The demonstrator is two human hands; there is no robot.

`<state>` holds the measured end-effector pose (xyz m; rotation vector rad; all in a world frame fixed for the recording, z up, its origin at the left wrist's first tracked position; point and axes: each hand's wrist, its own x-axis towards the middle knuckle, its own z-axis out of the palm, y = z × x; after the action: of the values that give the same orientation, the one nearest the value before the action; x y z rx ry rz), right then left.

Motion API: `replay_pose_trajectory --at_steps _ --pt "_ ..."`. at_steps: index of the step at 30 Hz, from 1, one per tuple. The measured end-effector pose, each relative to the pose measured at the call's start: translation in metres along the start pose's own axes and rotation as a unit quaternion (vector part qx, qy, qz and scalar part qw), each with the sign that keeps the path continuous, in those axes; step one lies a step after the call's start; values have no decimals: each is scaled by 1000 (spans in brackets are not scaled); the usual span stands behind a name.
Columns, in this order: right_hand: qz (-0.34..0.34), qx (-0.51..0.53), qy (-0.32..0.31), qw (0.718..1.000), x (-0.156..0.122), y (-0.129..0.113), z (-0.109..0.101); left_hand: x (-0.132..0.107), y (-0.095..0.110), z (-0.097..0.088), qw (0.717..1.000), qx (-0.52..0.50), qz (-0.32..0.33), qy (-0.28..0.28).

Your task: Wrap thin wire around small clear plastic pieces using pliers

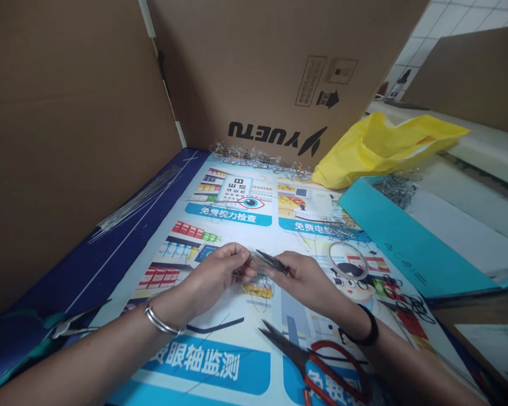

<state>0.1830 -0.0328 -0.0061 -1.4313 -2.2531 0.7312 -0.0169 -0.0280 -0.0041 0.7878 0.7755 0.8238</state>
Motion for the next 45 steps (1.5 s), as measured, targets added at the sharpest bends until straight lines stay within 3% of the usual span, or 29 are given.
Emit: replay_pose_trajectory --at_steps 15,31,39,45 --pt "30 93 64 993 -1 2 21 2 -4 -5 999 -46 -14 -17" --pt "48 147 81 985 -2 -2 18 1 -1 -6 999 -15 -28 -16" --pt "85 288 52 953 0 0 15 2 4 -7 995 11 -40 -86" --pt "79 341 39 936 0 -3 15 5 3 -12 993 37 -34 -102"
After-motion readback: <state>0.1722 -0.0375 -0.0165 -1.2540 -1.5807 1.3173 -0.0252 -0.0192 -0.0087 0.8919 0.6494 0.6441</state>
